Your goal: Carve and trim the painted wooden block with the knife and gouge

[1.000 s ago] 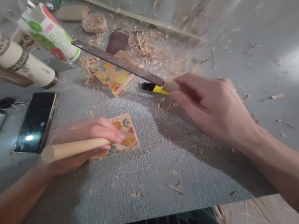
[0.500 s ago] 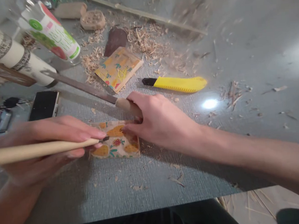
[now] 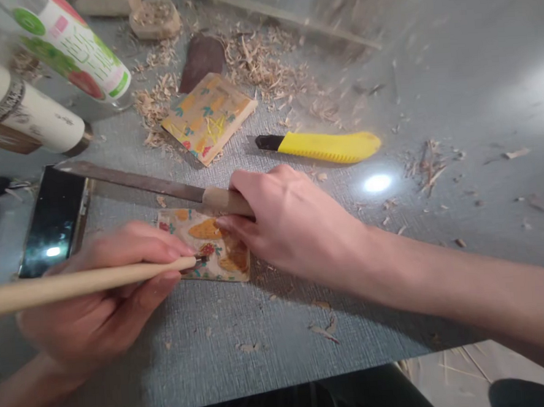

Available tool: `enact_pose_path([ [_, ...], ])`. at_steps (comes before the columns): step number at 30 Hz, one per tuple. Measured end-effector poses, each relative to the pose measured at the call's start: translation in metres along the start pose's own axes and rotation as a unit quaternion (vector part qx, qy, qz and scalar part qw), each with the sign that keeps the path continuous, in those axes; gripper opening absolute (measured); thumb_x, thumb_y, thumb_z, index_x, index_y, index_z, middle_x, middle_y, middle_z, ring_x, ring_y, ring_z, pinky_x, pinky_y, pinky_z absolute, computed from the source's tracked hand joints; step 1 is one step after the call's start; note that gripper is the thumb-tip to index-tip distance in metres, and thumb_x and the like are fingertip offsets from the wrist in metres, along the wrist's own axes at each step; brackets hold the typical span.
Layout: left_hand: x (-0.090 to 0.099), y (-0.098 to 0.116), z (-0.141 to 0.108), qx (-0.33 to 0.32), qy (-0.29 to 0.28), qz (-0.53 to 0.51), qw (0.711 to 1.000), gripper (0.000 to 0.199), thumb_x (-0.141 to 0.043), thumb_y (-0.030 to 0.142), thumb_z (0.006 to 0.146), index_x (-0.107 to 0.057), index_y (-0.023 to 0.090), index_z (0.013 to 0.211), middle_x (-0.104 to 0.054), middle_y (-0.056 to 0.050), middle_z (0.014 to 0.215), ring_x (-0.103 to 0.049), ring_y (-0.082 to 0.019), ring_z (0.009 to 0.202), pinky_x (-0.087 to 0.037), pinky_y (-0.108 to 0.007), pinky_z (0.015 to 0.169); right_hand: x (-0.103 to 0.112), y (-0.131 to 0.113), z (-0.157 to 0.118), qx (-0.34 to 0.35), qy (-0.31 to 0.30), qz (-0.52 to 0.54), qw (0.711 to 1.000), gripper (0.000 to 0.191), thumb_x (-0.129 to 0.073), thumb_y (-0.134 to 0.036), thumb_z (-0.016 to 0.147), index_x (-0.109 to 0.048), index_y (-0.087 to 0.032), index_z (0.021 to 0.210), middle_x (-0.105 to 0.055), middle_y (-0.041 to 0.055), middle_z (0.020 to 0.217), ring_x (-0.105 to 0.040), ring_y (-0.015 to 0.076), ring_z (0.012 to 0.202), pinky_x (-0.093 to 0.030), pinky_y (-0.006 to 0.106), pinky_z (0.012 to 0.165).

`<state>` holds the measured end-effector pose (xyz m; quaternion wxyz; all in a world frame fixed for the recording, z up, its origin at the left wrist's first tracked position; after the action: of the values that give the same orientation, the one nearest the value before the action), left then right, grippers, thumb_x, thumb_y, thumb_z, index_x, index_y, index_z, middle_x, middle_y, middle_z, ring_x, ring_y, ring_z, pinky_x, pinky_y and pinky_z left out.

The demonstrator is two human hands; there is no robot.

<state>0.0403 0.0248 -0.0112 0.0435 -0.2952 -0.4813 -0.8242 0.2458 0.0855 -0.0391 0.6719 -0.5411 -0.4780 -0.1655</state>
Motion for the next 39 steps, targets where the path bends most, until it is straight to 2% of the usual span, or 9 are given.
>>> enact_pose_path([
  [3,-0.005,0.002,-0.004,0.0,0.001,0.026,1.0,0.007,-0.074,0.024,0.116,-0.071,0.026,0.122,-0.085,0.0,0.106,-0.084,-0.017,0.101,-0.068,-0.034,0.088,0.001,0.002,0.0,-0.021,0.001,-0.012,1.0,0.036,-0.077,-0.043,0.1,-0.052,-0.027,0.079,-0.05,-0.0033,0.062,-0.033,0.0139,0.055,-0.024,0.033,0.056],
  [6,-0.008,0.002,-0.005,0.006,0.005,0.035,0.999,0.008,-0.073,0.023,0.116,-0.071,0.027,0.123,-0.085,0.001,0.108,-0.084,-0.017,0.102,-0.068,-0.035,0.091,0.002,0.001,-0.001,-0.02,0.001,-0.022,1.0,0.04,-0.076,-0.043,0.1,-0.048,-0.027,0.077,-0.047,-0.0037,0.061,-0.033,0.0137,0.056,-0.024,0.033,0.056],
  [13,-0.012,-0.002,-0.005,0.012,0.023,0.039,0.999,0.008,-0.074,0.024,0.116,-0.072,0.029,0.122,-0.084,0.001,0.103,-0.083,-0.019,0.096,-0.068,-0.038,0.085,0.0,0.002,0.0,-0.01,0.001,-0.024,1.0,0.036,-0.075,-0.043,0.101,-0.053,-0.026,0.079,-0.046,-0.0038,0.061,-0.033,0.0136,0.057,-0.024,0.034,0.059],
  [20,-0.014,-0.004,-0.007,0.022,0.031,0.029,0.999,0.008,-0.073,0.025,0.117,-0.073,0.028,0.124,-0.084,0.001,0.105,-0.081,-0.018,0.099,-0.067,-0.038,0.089,-0.002,0.002,-0.001,-0.011,0.0,-0.02,1.0,0.037,-0.077,-0.04,0.101,-0.052,-0.026,0.079,-0.046,-0.0043,0.061,-0.03,0.0128,0.055,-0.023,0.033,0.056],
  [24,-0.013,-0.001,-0.003,-0.009,0.038,0.037,0.999,0.01,-0.077,0.022,0.113,-0.074,0.027,0.12,-0.083,0.0,0.101,-0.079,-0.019,0.091,-0.069,-0.037,0.081,-0.001,0.001,0.0,-0.022,-0.012,-0.02,0.999,0.034,-0.078,-0.04,0.101,-0.057,-0.025,0.079,-0.044,-0.0046,0.059,-0.029,0.0131,0.054,-0.022,0.034,0.056],
  [30,-0.014,-0.003,-0.003,0.009,0.025,0.036,0.999,0.014,-0.072,0.016,0.112,-0.072,0.027,0.121,-0.082,0.0,0.104,-0.079,-0.019,0.096,-0.069,-0.039,0.088,0.001,-0.001,0.0,-0.032,-0.024,-0.022,0.999,0.031,-0.078,-0.043,0.102,-0.064,-0.024,0.083,-0.045,-0.0044,0.06,-0.031,0.0132,0.055,-0.024,0.035,0.057],
  [34,-0.015,-0.003,-0.003,0.006,0.02,0.033,0.999,0.016,-0.07,0.014,0.112,-0.071,0.027,0.12,-0.08,0.0,0.103,-0.078,-0.019,0.098,-0.068,-0.038,0.086,0.0,0.0,0.0,-0.04,-0.03,-0.024,0.998,0.032,-0.079,-0.042,0.102,-0.063,-0.024,0.082,-0.046,-0.0038,0.061,-0.032,0.0131,0.055,-0.023,0.034,0.057],
  [39,-0.016,-0.003,-0.003,0.005,0.021,0.031,0.999,0.012,-0.068,0.019,0.115,-0.07,0.029,0.121,-0.079,0.0,0.101,-0.076,-0.02,0.095,-0.068,-0.04,0.084,0.0,0.0,0.001,-0.042,-0.037,-0.02,0.998,0.034,-0.079,-0.041,0.103,-0.059,-0.025,0.081,-0.046,-0.0044,0.061,-0.032,0.0127,0.054,-0.023,0.034,0.056],
])
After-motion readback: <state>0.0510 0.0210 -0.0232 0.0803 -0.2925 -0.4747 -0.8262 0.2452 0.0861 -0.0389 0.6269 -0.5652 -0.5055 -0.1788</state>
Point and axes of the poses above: each hand's wrist, its own z-axis towards the middle knuckle, its own x-axis out of the back of the hand, y = z × x, the point moved 6 cm from there along z, towards the middle knuckle
